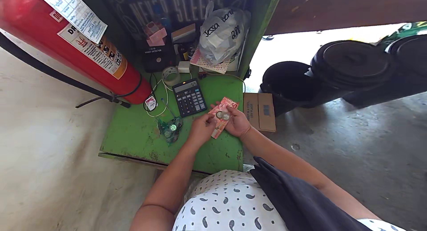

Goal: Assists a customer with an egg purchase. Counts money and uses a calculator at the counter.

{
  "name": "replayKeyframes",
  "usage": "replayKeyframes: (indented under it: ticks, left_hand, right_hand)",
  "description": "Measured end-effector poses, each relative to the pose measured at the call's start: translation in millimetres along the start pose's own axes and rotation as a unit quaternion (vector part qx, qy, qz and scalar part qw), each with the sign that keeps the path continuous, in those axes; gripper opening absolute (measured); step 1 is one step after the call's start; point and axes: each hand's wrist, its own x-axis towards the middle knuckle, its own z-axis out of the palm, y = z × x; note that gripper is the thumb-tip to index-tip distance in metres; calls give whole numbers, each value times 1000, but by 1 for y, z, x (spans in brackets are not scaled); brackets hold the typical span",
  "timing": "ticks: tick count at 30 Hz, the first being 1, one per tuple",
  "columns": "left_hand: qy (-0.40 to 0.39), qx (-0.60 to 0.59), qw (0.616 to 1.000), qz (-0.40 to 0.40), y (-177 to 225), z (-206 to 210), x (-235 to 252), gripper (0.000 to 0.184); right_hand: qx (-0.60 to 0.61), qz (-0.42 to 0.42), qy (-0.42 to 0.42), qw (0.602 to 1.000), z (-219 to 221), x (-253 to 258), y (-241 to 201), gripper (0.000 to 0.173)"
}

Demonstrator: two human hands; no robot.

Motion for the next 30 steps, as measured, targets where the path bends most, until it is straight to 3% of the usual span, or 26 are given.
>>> replayKeyframes:
  ticks: [5, 8, 13, 21, 25, 30]
  left_hand:
    - [-29, 21, 999, -4, 0, 10, 3, 32]
    - [20, 47, 999, 2, -7, 5, 2, 33]
    - [118, 209, 970, -33, -26, -12, 11, 46]
    - [90, 374, 920, -71, -29, -5, 20, 57]
    - [108, 338, 933, -53, -24, -21, 15, 40]
    - [167, 346, 917, -106, -32, -48, 14, 40]
  right_hand:
    - [3, -12, 30, 999, 3, -2, 1, 49]
    - [28, -3, 10, 1000, -1, -2, -3, 51]
    - [52, -8, -10, 999, -3, -2, -5, 51]
    - [60, -15, -9, 998, -1, -2, -7, 50]
    - [54, -13, -5, 998, 1, -2, -7, 50]
    - [51, -16, 1, 999, 1, -1, -7, 52]
